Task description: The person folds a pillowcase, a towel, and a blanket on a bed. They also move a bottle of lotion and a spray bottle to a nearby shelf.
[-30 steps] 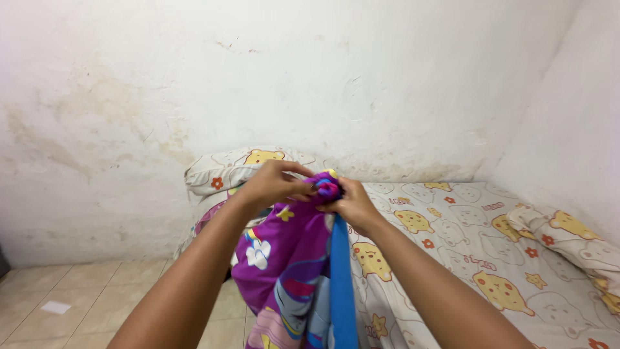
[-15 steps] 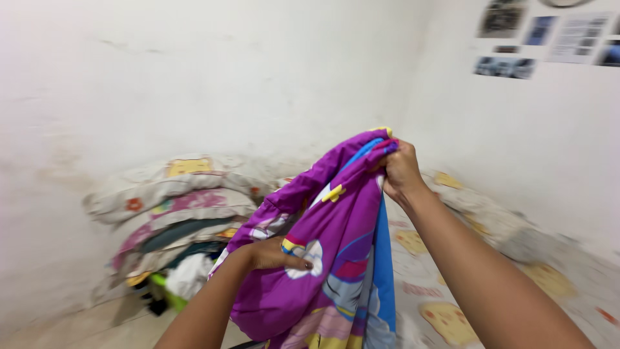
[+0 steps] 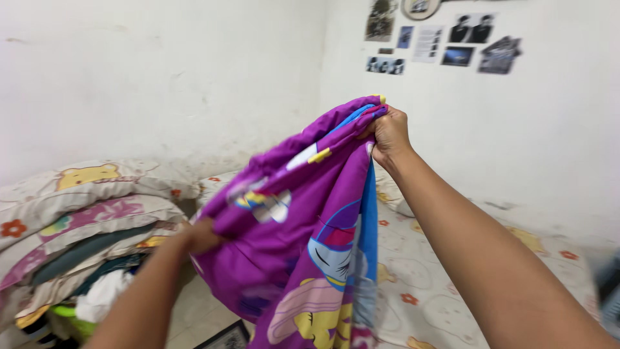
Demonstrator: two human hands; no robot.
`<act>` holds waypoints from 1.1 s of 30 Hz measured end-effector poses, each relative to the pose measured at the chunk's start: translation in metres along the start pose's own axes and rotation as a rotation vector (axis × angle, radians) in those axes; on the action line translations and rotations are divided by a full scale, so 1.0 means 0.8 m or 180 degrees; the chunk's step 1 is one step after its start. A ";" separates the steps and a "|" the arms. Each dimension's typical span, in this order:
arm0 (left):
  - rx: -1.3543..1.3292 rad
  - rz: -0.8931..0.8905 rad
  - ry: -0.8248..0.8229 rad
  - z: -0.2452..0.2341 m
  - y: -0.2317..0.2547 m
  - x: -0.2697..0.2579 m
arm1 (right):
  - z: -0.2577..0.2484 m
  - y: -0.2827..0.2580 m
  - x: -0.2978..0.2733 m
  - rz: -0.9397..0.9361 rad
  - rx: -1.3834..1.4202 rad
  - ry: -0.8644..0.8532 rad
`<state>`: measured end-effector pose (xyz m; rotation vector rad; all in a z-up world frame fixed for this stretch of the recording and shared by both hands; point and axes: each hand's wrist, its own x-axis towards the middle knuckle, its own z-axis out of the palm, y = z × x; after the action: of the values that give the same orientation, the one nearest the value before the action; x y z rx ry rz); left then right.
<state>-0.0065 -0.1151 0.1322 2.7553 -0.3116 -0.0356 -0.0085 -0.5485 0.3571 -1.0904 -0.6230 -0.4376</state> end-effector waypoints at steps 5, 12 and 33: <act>0.1186 -0.1069 0.1254 -0.078 -0.017 0.015 | -0.024 -0.089 -0.042 0.0083 -0.0518 -0.0083; -0.2637 -0.0566 0.1978 -0.098 0.072 -0.085 | -0.031 -0.175 -0.064 -0.0278 -0.1153 -0.0238; -0.1135 0.0557 0.3484 -0.283 0.316 -0.195 | -0.117 -0.225 -0.116 -0.0513 -0.1055 0.1631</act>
<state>-0.1969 -0.2299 0.4321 2.0020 -0.1949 1.2560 -0.1648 -0.7042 0.3882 -1.1819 -0.1845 -0.9496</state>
